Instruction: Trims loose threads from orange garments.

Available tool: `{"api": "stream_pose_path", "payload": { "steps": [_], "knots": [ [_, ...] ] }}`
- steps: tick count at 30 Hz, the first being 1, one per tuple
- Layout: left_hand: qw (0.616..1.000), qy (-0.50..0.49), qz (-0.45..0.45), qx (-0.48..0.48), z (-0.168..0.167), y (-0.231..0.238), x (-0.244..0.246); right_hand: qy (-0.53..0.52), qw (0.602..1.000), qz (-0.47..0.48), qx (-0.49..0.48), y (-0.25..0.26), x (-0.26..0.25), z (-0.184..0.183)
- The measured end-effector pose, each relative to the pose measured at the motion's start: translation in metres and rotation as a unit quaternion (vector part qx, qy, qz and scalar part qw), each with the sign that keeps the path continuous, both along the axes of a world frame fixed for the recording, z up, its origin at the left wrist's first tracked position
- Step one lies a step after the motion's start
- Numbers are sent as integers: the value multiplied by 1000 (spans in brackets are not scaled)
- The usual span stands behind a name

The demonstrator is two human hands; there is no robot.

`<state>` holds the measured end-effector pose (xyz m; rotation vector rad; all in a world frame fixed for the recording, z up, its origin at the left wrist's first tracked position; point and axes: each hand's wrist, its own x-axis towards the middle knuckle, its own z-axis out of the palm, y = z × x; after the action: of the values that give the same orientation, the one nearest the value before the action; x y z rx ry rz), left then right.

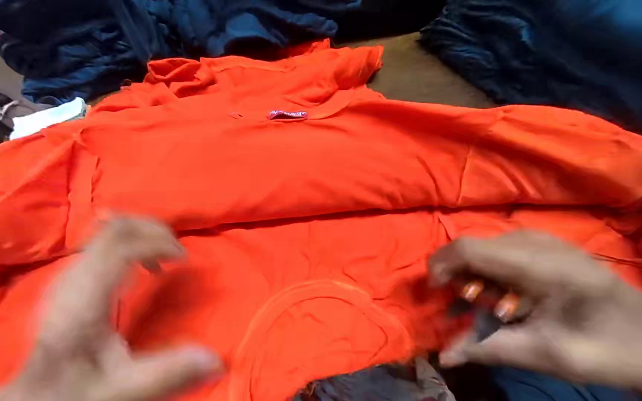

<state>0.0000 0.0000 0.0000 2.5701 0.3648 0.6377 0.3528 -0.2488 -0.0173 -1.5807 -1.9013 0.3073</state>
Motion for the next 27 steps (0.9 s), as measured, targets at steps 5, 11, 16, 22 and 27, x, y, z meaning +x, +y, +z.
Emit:
{"api": "stream_pose_path", "payload": {
  "steps": [5,11,16,22,27],
  "knots": [
    [993,57,-97,29,-58,-83,-23,-139,989,1,48,-41,-12,-36],
    [983,121,-118,69,-9,-94,-40,-160,986,32,36,-67,-17,-11],
    [988,141,-54,19,-23,-119,-43,-63,994,63,-69,-102,-31,-52],
    [946,-56,-104,-301,-40,-153,39,248,963,-88,51,-118,-62,-60],
    [931,13,-98,-350,-51,-173,87,253,957,-108,89,-119,-80,-64]
  ]
}}
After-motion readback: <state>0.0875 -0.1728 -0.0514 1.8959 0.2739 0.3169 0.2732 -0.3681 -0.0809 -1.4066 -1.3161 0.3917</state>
